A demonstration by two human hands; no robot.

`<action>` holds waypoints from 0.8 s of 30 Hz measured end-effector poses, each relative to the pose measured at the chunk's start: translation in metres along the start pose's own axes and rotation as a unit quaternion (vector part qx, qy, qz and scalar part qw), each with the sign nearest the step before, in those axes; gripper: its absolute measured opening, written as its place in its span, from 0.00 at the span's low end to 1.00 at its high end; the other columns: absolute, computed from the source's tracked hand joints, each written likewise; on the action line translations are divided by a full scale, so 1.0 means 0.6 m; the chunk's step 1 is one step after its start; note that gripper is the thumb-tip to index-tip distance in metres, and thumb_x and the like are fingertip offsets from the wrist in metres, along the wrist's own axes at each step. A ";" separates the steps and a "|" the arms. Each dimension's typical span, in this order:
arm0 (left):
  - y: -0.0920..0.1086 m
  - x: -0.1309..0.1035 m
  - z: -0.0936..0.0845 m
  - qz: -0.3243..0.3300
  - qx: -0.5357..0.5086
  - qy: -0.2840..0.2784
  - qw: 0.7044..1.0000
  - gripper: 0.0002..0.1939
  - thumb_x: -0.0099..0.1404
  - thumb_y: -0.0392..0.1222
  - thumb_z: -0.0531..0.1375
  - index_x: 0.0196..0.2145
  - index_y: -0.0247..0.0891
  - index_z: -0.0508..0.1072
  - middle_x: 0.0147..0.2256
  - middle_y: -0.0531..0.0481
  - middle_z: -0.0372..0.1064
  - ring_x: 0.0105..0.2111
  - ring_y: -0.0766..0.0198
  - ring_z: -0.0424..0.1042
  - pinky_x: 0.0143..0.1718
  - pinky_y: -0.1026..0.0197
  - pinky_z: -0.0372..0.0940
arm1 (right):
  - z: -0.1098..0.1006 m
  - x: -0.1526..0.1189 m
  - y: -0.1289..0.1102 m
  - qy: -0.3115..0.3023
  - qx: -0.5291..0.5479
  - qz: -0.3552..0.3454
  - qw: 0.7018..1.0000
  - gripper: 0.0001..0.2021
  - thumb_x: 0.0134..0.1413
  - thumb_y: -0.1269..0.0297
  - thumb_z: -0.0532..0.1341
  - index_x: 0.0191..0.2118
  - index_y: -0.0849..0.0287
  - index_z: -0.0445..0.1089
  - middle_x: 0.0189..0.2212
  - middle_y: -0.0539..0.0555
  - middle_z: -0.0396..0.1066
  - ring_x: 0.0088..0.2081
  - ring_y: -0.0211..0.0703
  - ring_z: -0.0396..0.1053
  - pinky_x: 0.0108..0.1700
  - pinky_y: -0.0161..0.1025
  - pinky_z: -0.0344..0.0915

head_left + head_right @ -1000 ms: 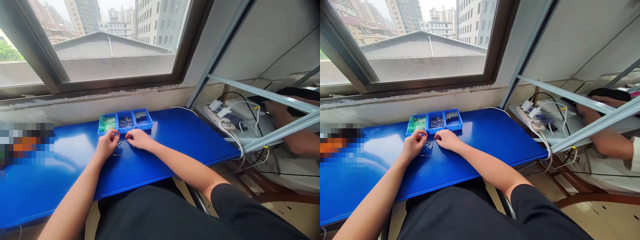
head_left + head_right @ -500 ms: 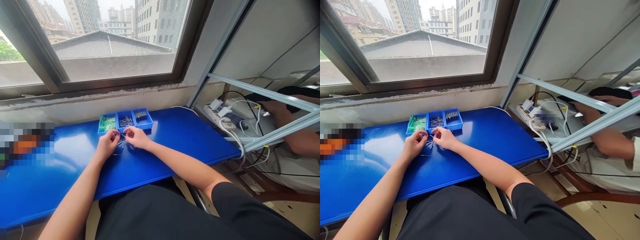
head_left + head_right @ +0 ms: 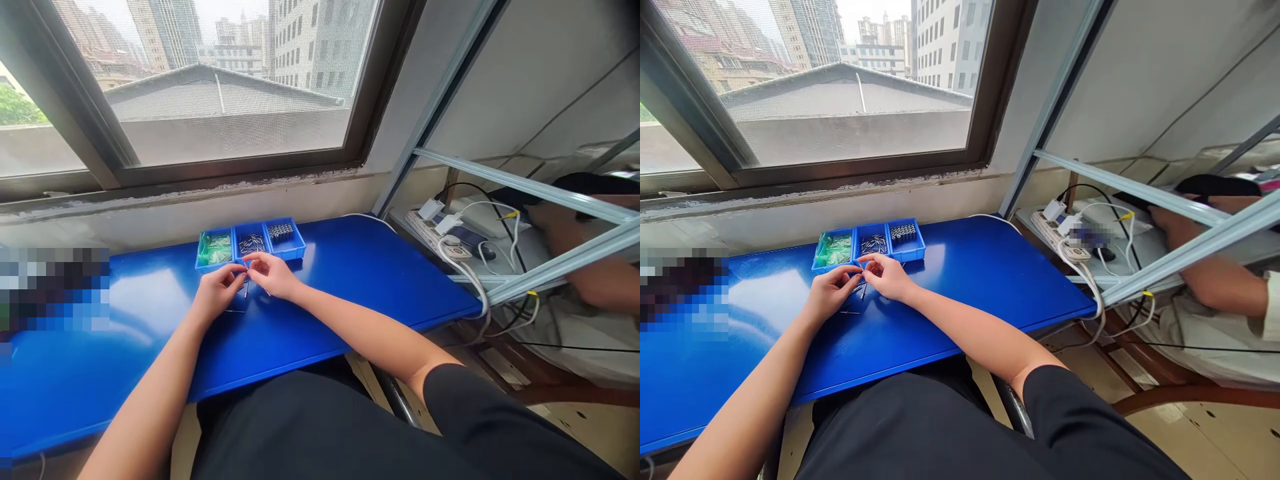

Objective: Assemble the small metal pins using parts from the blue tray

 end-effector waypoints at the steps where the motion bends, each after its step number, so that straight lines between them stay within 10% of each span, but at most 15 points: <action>1: 0.001 0.000 0.000 0.001 -0.002 -0.001 1.000 0.13 0.64 0.49 0.61 0.41 0.39 0.77 0.19 0.58 0.58 0.18 0.71 0.55 0.22 0.66 0.54 | 0.000 0.000 0.001 0.001 0.003 0.003 1.000 0.17 0.52 0.66 0.61 0.49 0.59 0.70 0.30 0.48 0.69 0.29 0.35 0.67 0.37 0.36 0.68; 24: -0.003 0.000 -0.002 -0.029 0.012 0.009 0.999 0.12 0.66 0.49 0.59 0.40 0.39 0.73 0.19 0.59 0.58 0.19 0.70 0.57 0.23 0.66 0.54 | -0.001 0.007 0.012 0.029 0.075 0.069 0.994 0.07 0.55 0.63 0.62 0.37 0.59 0.67 0.32 0.51 0.74 0.34 0.40 0.74 0.36 0.38 0.70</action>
Point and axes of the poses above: each hand's wrist, its own x-axis towards the middle knuckle, its own z-axis out of the palm, y = z × x, the point moved 5 cm from there along x, towards the middle knuckle
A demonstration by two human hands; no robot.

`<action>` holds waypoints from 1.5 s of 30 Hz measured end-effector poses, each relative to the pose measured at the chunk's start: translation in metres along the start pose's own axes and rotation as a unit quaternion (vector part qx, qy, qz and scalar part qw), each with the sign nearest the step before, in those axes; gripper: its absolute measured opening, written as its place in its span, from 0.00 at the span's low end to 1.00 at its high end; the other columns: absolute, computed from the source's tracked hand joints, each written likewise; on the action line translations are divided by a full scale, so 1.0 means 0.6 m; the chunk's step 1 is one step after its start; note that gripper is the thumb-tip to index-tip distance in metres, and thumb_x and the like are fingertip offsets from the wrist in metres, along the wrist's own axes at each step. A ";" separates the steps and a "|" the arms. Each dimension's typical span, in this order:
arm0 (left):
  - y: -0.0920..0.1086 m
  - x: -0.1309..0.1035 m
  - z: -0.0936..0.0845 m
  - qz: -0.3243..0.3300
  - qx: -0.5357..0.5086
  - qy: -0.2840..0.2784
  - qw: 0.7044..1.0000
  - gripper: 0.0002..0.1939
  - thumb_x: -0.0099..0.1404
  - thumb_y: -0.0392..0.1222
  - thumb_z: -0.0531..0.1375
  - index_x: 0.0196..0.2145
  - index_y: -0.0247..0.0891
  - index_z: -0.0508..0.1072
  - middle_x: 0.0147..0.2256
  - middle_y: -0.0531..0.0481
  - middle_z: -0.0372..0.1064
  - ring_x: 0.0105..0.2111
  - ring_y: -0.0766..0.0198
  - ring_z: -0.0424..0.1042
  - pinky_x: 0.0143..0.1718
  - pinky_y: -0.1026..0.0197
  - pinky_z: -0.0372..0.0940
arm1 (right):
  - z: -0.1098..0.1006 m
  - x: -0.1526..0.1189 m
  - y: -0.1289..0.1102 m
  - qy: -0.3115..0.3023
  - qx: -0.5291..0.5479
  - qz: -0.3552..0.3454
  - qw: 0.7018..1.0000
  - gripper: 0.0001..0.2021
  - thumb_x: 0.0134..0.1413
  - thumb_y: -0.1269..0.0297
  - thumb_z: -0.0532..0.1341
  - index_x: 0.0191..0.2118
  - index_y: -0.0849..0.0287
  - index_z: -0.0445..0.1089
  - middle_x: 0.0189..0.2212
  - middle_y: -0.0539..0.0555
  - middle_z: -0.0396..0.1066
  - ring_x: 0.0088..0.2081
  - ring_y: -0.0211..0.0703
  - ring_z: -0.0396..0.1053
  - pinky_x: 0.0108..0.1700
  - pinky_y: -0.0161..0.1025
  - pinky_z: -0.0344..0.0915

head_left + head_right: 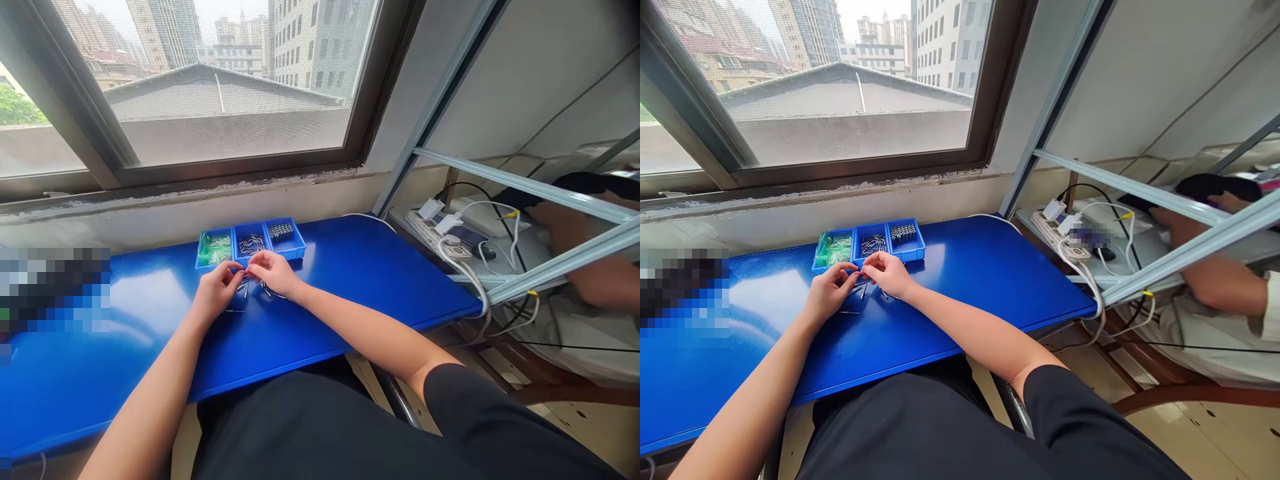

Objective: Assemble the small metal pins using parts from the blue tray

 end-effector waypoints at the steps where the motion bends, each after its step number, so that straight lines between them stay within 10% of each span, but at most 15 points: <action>1: 0.000 0.000 0.000 -0.002 0.002 -0.002 1.000 0.12 0.66 0.49 0.59 0.40 0.39 0.74 0.19 0.59 0.59 0.19 0.70 0.57 0.24 0.66 0.55 | -0.002 -0.002 -0.004 0.002 -0.049 -0.018 0.999 0.06 0.55 0.64 0.62 0.37 0.59 0.68 0.33 0.51 0.74 0.35 0.40 0.74 0.38 0.38 0.70; 10: -0.009 0.000 0.000 -0.016 0.017 -0.002 1.000 0.13 0.65 0.50 0.58 0.39 0.38 0.74 0.20 0.58 0.61 0.21 0.69 0.59 0.26 0.65 0.56 | 0.011 -0.011 -0.003 -0.086 -0.415 -0.177 0.888 0.10 0.55 0.73 0.64 0.44 0.61 0.75 0.44 0.59 0.74 0.46 0.48 0.68 0.54 0.49 0.64; 45: -0.009 0.000 0.001 -0.010 0.033 -0.011 0.999 0.12 0.66 0.49 0.58 0.38 0.39 0.74 0.20 0.58 0.61 0.21 0.69 0.60 0.26 0.64 0.57 | 0.012 -0.012 -0.014 -0.086 -0.486 -0.155 0.855 0.10 0.60 0.72 0.60 0.46 0.63 0.73 0.38 0.57 0.75 0.42 0.46 0.66 0.49 0.44 0.62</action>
Point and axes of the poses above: each hand's wrist, its own x-axis towards the middle knuckle, its own z-axis out of the palm, y = z × x, the point moved 5 cm from there along x, towards the middle knuckle
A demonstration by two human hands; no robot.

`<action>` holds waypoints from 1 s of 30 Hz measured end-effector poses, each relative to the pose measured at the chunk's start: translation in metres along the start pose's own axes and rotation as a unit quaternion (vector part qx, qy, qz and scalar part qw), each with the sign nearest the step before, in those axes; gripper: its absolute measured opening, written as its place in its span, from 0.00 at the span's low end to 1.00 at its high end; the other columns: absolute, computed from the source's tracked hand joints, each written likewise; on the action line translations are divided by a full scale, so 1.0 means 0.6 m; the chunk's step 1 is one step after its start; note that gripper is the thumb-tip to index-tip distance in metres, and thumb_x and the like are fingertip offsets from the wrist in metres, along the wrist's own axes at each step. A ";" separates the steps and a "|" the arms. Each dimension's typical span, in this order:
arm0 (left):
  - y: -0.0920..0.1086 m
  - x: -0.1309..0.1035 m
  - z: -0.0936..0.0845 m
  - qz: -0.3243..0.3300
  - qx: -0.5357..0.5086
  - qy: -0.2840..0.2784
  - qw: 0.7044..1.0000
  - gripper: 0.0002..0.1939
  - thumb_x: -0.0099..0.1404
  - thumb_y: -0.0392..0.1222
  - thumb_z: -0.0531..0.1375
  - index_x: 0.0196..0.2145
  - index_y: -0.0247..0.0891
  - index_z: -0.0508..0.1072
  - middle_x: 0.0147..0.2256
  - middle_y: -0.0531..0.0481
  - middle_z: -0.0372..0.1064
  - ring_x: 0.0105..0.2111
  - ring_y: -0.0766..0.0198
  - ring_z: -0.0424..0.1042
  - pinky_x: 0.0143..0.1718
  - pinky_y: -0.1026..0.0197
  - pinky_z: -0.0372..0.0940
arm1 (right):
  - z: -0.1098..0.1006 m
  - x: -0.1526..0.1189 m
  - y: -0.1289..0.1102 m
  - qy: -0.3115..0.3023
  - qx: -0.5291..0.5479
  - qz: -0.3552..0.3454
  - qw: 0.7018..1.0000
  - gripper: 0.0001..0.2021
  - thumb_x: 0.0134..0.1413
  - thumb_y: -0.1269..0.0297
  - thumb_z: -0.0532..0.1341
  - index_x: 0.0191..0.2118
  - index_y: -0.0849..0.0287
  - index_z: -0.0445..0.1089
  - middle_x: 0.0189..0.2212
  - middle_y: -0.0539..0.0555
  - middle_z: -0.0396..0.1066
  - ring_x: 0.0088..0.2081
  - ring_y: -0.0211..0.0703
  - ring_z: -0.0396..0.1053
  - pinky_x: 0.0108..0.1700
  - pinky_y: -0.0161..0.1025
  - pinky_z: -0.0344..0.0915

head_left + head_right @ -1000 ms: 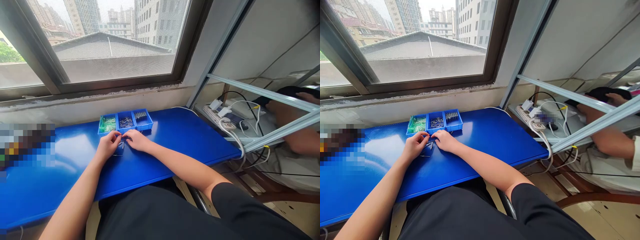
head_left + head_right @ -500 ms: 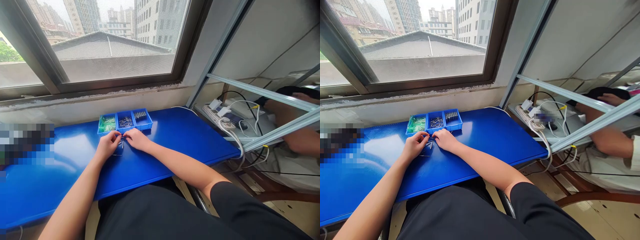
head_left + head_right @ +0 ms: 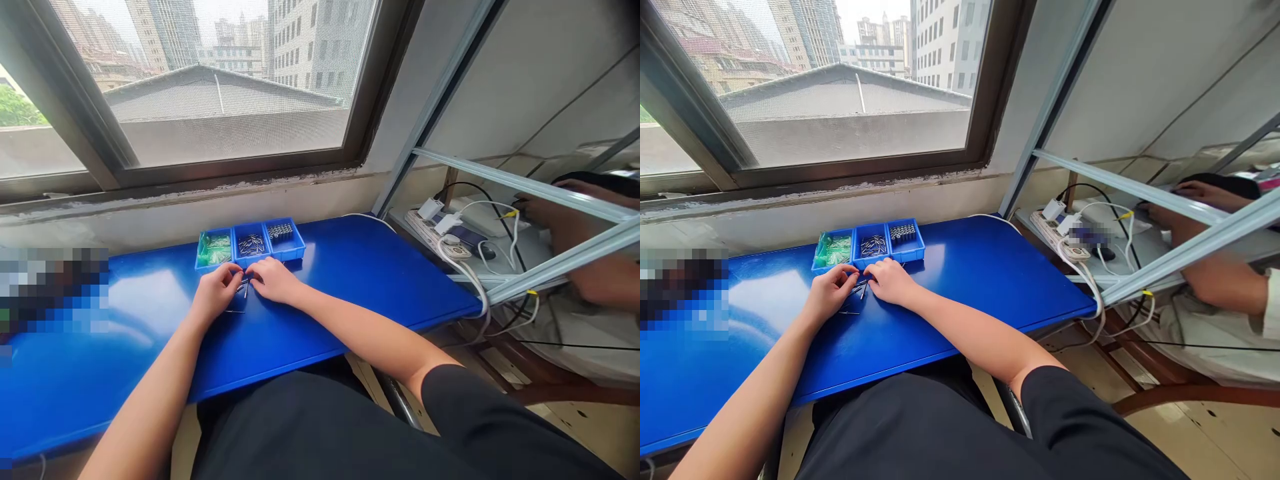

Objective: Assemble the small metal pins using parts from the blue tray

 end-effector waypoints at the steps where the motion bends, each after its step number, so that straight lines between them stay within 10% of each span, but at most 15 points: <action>1: 0.000 0.000 0.000 0.000 0.001 0.001 1.000 0.12 0.66 0.49 0.58 0.37 0.39 0.74 0.20 0.58 0.61 0.20 0.69 0.60 0.26 0.65 0.57 | 0.000 -0.001 0.001 -0.002 -0.001 0.003 1.000 0.10 0.60 0.72 0.60 0.46 0.63 0.74 0.37 0.57 0.75 0.42 0.47 0.66 0.49 0.44 0.62; 30: 0.007 0.000 0.002 0.016 -0.014 -0.013 1.000 0.13 0.66 0.50 0.59 0.38 0.38 0.75 0.20 0.57 0.61 0.20 0.70 0.58 0.23 0.65 0.55 | -0.020 -0.001 -0.001 0.109 0.312 0.050 0.942 0.02 0.59 0.68 0.59 0.38 0.59 0.68 0.33 0.52 0.74 0.34 0.38 0.73 0.40 0.37 0.70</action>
Point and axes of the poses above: each hand's wrist, its own x-axis towards the middle knuckle, its own z-axis out of the palm, y = z × x, the point moved 5 cm from there along x, towards the middle knuckle
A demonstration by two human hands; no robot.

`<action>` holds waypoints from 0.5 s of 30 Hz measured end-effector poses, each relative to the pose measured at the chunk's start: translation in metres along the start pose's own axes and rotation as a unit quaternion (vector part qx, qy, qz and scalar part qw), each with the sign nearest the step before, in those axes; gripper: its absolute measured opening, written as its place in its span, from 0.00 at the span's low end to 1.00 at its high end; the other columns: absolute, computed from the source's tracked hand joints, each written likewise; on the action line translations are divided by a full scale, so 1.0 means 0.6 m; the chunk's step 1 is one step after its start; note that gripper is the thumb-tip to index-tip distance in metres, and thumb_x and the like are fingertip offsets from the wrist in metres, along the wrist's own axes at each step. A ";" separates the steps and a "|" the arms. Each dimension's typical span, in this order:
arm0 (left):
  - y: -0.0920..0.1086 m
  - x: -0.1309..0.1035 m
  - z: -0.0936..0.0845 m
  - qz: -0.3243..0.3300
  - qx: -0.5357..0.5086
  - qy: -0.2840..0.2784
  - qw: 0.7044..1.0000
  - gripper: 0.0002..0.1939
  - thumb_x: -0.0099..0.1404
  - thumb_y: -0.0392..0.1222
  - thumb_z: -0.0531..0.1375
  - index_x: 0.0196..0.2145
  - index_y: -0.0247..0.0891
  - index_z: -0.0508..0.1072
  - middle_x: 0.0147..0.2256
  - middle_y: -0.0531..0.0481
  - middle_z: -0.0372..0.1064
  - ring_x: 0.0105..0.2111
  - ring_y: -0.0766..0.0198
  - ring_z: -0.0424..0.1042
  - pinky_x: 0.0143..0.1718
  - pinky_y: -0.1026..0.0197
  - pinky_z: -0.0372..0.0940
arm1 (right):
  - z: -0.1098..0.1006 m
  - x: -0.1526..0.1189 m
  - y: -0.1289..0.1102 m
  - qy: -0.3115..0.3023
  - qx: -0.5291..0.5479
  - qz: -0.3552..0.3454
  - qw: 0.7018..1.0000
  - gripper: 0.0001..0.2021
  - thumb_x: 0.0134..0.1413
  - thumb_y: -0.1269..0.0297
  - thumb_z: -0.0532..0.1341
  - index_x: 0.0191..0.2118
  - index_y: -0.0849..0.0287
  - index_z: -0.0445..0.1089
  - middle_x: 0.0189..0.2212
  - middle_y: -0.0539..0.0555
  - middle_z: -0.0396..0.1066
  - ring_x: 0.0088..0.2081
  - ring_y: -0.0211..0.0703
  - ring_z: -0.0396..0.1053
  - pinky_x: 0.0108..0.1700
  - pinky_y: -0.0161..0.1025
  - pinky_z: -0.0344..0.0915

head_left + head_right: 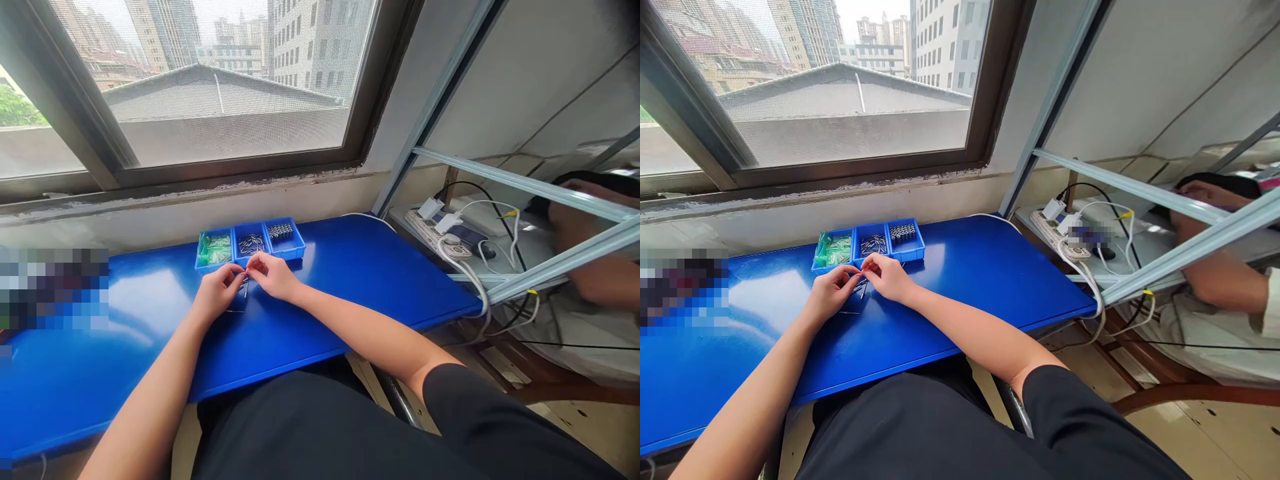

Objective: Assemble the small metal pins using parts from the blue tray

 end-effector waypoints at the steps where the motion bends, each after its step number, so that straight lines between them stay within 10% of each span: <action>1: 0.000 0.000 0.000 0.000 0.004 0.002 1.000 0.13 0.66 0.50 0.59 0.37 0.38 0.75 0.20 0.57 0.62 0.20 0.69 0.58 0.24 0.65 0.56 | 0.000 0.000 -0.001 0.004 -0.002 -0.003 1.000 0.03 0.58 0.68 0.59 0.38 0.60 0.68 0.34 0.52 0.74 0.35 0.39 0.73 0.40 0.37 0.70; 15: -0.009 0.004 -0.005 -0.007 0.040 0.016 0.999 0.17 0.70 0.52 0.53 0.34 0.38 0.73 0.24 0.53 0.69 0.23 0.67 0.64 0.27 0.64 0.58 | -0.001 0.000 0.004 0.016 -0.018 -0.001 1.000 0.08 0.60 0.69 0.60 0.44 0.61 0.74 0.39 0.56 0.78 0.39 0.41 0.77 0.46 0.40 0.73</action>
Point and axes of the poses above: each hand's wrist, its own x-axis towards the middle knuckle, its own z-axis out of the palm, y = z × x, the point moved 5 cm from there along x, towards the middle knuckle
